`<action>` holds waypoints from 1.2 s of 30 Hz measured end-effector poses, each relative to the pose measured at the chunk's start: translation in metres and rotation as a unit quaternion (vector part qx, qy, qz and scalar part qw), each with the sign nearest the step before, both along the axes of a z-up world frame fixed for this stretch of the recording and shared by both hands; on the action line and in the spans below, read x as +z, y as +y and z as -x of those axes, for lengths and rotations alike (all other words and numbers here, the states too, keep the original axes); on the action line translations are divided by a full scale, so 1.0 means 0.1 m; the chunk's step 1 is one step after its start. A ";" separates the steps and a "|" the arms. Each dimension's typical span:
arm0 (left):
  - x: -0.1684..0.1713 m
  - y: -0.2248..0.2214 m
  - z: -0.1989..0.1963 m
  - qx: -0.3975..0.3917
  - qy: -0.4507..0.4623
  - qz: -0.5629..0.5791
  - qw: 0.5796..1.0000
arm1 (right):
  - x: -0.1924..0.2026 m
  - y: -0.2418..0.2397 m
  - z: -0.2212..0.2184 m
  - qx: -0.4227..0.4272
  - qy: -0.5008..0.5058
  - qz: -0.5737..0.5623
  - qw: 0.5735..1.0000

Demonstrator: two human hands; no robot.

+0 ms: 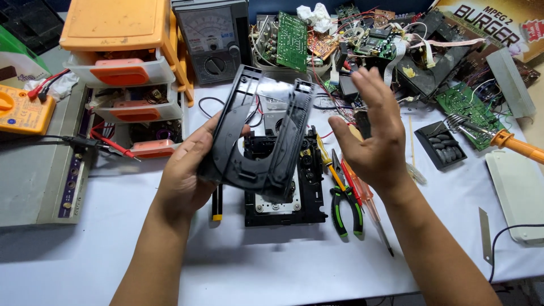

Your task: Disassembling a CD/DVD drive mechanism to inspect internal components like gears and the laser assembly.

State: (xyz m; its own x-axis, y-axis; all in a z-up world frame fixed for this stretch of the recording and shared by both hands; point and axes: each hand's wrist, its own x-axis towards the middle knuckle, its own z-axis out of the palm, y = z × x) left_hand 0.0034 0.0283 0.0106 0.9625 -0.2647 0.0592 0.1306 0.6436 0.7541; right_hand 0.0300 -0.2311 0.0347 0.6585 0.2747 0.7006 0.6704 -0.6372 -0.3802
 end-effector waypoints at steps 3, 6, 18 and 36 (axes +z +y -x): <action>-0.16 0.00 -0.05 0.024 0.009 0.009 1.000 | 0.00 0.00 0.12 -0.035 0.104 -0.063 0.992; -0.16 -0.01 -0.06 0.038 0.024 -0.020 0.999 | -0.07 -0.01 0.17 -0.042 0.148 -0.104 0.983; -0.21 -0.04 -0.10 0.117 0.061 -0.022 0.991 | -0.44 -0.20 0.08 -0.098 0.115 -0.010 0.988; -0.36 -0.13 -0.09 0.120 0.047 -0.015 0.992 | -0.54 -0.15 0.10 -0.087 0.124 -0.045 0.987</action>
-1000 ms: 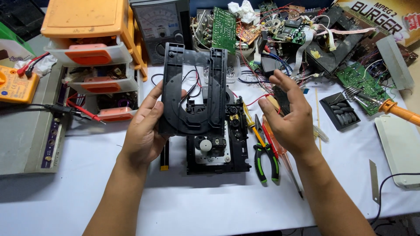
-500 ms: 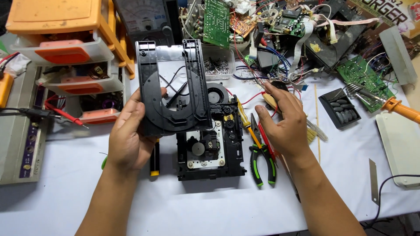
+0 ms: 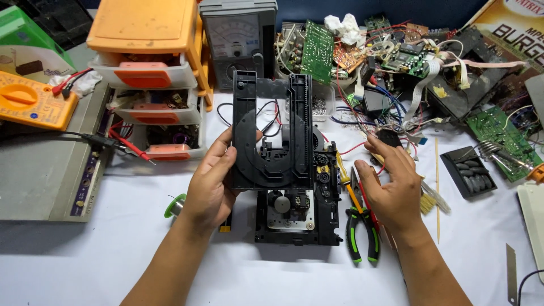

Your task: Disassembling a CD/DVD drive mechanism to inspect internal components like gears and the laser assembly.

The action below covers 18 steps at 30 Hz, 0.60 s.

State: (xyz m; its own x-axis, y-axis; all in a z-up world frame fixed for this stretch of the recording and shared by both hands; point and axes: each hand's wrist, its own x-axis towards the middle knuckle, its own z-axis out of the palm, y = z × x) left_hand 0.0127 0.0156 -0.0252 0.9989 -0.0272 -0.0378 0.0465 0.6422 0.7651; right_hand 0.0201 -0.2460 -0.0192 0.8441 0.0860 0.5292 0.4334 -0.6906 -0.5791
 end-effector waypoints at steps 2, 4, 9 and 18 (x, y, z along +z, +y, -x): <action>0.03 0.00 0.01 -0.001 -0.005 0.000 1.000 | -0.01 0.01 -0.01 0.000 -0.001 0.000 1.000; 0.04 0.00 0.01 -0.003 -0.009 0.001 1.000 | -0.01 0.01 -0.01 -0.002 -0.002 0.000 1.000; 0.07 -0.02 0.01 0.003 -0.003 0.003 1.000 | -0.02 0.00 0.00 -0.009 0.011 -0.004 1.000; 0.11 -0.18 0.14 -0.022 0.005 0.087 0.996 | 0.44 0.16 0.15 0.080 0.234 -0.255 0.935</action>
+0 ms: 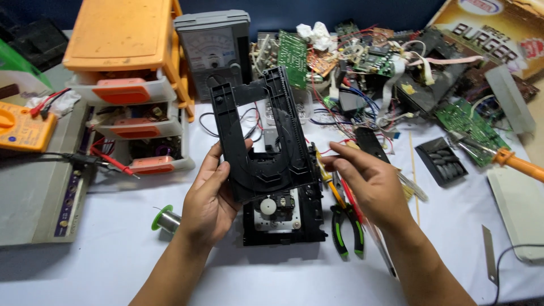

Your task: Disassembling a CD/DVD drive mechanism to inspect internal components like gears and the laser assembly.

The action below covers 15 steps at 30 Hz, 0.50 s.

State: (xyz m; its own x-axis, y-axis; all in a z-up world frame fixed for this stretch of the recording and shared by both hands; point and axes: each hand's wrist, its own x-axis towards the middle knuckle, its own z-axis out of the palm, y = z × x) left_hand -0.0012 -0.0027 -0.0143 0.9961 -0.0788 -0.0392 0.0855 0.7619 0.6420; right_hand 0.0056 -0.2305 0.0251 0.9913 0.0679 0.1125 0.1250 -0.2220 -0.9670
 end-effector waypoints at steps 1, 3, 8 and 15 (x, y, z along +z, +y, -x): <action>-0.01 -0.01 0.01 -0.006 0.001 0.001 1.000 | -0.06 0.01 -0.01 -0.006 0.001 0.001 1.000; -0.02 -0.04 0.03 -0.001 -0.005 -0.007 1.000 | -0.19 0.02 -0.03 0.040 0.112 -0.156 0.981; -0.03 -0.07 0.03 -0.008 -0.022 -0.032 0.999 | -0.14 0.09 -0.01 0.078 0.179 -0.269 0.943; 0.00 -0.06 0.04 -0.012 -0.040 -0.042 0.998 | -0.19 0.11 0.00 0.097 0.176 -0.297 0.934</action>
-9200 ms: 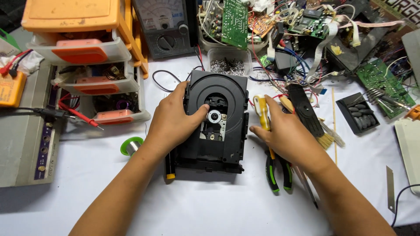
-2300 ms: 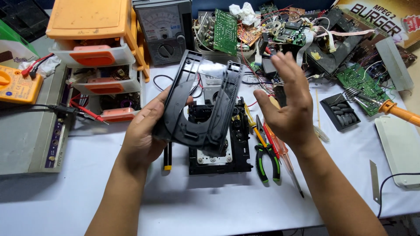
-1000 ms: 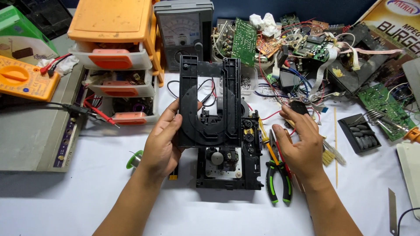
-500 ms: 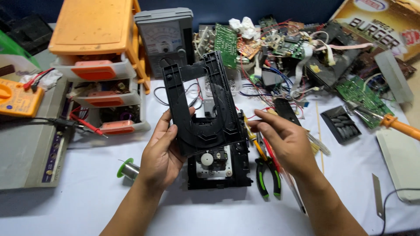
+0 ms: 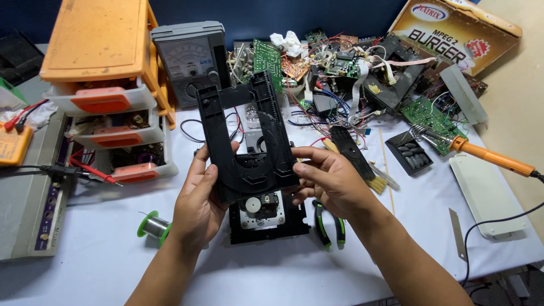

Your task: Disassembling a CD/DVD drive mechanism to inspect internal components like gears and the laser assembly.

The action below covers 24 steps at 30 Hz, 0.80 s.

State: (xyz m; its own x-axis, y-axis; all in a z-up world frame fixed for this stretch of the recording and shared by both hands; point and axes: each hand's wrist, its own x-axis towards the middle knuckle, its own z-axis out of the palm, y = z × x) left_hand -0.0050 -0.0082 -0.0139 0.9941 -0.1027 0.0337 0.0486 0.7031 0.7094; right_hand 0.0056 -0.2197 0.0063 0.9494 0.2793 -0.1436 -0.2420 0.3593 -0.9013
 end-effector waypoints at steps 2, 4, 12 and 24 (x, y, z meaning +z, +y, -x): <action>0.01 0.01 0.00 0.004 -0.008 -0.018 1.000 | 0.04 0.00 -0.01 -0.011 0.003 0.005 1.000; -0.01 0.04 -0.01 0.008 -0.017 -0.035 0.999 | 0.08 -0.01 -0.03 -0.023 0.007 0.009 1.000; 0.03 0.27 -0.05 0.107 -0.030 -0.083 0.990 | 0.25 -0.23 -0.57 -0.190 -0.025 0.012 0.981; 0.08 0.27 -0.10 0.120 0.001 -0.134 0.984 | -0.03 -0.32 -1.58 -0.409 0.054 -0.066 0.909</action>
State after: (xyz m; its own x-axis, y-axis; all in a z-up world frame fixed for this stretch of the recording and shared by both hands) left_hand 0.0048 0.0192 -0.0064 0.9908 0.1307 0.0350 -0.0945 0.4830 0.8705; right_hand 0.1640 -0.2514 0.0034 0.8296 -0.4915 -0.2651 0.0693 0.5617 -0.8245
